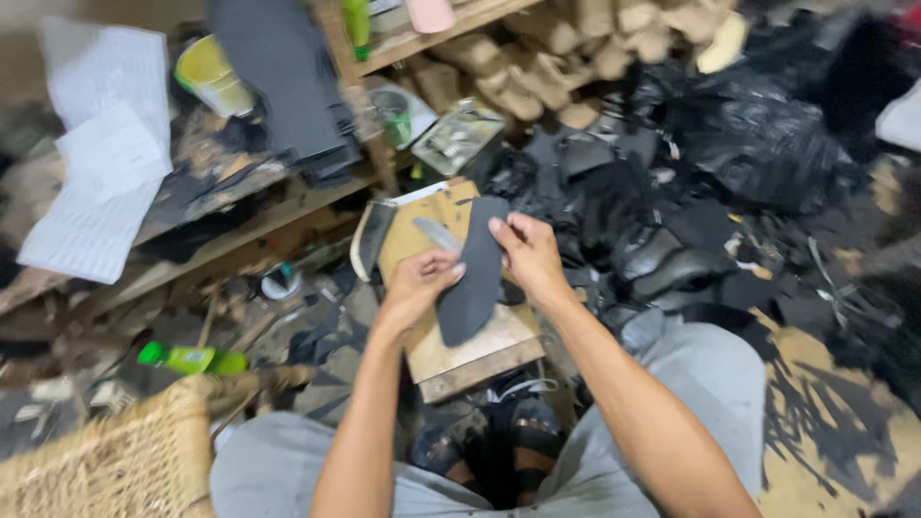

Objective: The person trims a black shoe insole using a knife and then refines the edges with scissors. They place the insole on a wooden block, cut along the edges, flip it over, and continue trimming until the shape is finalized.

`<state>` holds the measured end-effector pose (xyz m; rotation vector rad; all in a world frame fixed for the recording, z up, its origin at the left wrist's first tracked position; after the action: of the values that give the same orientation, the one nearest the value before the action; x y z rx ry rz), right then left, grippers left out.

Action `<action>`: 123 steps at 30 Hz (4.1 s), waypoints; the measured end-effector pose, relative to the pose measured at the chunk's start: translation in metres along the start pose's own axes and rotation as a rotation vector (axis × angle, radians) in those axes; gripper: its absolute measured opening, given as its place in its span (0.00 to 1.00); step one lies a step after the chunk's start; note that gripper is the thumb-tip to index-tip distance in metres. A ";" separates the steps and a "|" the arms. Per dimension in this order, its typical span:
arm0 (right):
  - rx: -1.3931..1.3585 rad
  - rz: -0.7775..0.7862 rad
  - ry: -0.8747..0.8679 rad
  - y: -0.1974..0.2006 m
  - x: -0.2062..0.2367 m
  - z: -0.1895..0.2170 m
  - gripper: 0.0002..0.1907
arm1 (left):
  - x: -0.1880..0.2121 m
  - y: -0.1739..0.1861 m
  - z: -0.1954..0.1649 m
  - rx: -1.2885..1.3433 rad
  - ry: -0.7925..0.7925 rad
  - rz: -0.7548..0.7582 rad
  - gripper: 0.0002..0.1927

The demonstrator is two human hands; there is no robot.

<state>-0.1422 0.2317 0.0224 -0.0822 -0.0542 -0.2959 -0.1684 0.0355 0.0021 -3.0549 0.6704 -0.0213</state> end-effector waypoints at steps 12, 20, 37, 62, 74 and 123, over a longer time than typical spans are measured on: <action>-0.290 0.150 -0.081 0.022 0.051 0.050 0.08 | 0.010 0.006 -0.007 0.933 0.061 -0.218 0.16; 0.263 -0.082 0.173 0.157 0.108 0.131 0.15 | 0.015 0.018 0.030 0.857 0.187 -0.355 0.13; -0.324 -0.668 -0.162 0.390 0.067 -0.096 0.19 | 0.001 -0.022 -0.001 0.709 0.147 -0.149 0.20; 0.665 -0.467 0.217 0.233 -0.056 -0.054 0.18 | -0.018 -0.041 -0.035 0.732 0.046 -0.164 0.16; 1.901 -0.192 -0.163 0.143 -0.149 -0.043 0.22 | -0.034 -0.063 -0.036 1.102 0.247 -0.075 0.32; 0.790 -0.574 0.556 0.135 0.319 0.161 0.45 | 0.125 -0.282 -0.166 0.675 -0.204 0.200 0.32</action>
<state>0.1955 0.2825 0.1931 0.8125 0.3653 -0.8396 0.0602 0.2378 0.1743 -2.3027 0.7582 0.0548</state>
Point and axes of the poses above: each hand's wrist, its own x-axis away from the middle knuckle, its own y-axis out of the back of the hand, z = x × y, the point moved 9 cm from there along -x, towards the middle knuckle, and after that the axes turned 2 degrees about -y, right-handed, at the moved point
